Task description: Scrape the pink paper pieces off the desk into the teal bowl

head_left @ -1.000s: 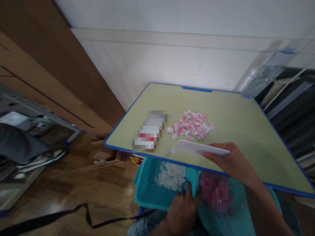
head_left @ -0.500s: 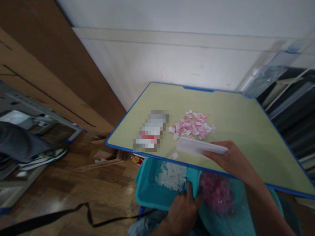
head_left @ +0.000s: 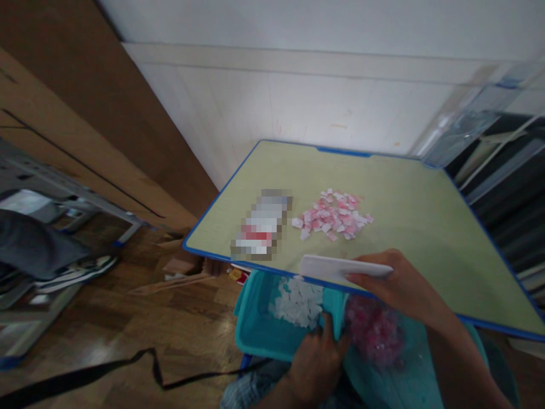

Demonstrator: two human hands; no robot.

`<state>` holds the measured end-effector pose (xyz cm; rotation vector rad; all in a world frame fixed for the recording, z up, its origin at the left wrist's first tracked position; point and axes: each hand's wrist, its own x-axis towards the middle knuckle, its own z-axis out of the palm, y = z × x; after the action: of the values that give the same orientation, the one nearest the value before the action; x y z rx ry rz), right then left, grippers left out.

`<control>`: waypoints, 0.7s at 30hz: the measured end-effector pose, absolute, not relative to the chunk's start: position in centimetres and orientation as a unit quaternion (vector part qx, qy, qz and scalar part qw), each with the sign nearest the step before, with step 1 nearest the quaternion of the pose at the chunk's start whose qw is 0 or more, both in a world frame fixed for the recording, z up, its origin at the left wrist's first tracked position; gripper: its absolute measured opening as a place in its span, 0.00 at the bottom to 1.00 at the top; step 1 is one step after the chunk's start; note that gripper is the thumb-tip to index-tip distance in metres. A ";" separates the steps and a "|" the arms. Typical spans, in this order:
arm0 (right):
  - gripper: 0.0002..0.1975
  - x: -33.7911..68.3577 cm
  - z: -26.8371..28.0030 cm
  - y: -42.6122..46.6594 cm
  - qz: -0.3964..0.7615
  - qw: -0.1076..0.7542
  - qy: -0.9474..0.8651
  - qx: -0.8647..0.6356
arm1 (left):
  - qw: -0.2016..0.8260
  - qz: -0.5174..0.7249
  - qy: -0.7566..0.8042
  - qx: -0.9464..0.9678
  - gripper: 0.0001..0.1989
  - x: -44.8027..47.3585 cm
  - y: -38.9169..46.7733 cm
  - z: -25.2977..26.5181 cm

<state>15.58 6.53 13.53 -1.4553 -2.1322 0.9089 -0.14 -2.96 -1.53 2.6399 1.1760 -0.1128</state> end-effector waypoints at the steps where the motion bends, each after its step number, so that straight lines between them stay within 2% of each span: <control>1: 0.13 15.5 13.5 6.4 0.330 0.207 -0.760 -0.521 | 0.126 -0.040 0.403 0.906 0.19 -0.1 -3.0 -1.6; 9: 0.14 14.2 11.3 6.2 0.334 0.338 -0.590 -0.653 | 0.135 -0.058 0.403 0.903 0.23 -0.1 -2.9 -1.4; 16: 0.11 13.3 9.2 7.7 0.401 0.356 -0.535 -0.653 | 0.137 -0.059 0.407 0.901 0.21 -0.2 -2.9 -1.5; 21: 0.10 15.6 8.8 7.7 0.400 0.357 -0.504 -0.677 | 0.145 -0.065 0.406 0.900 0.23 -0.2 -2.8 -1.3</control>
<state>15.63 7.74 8.80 -1.7484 -1.3001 1.0338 -0.15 -2.82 -1.30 2.5921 1.1693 -0.1863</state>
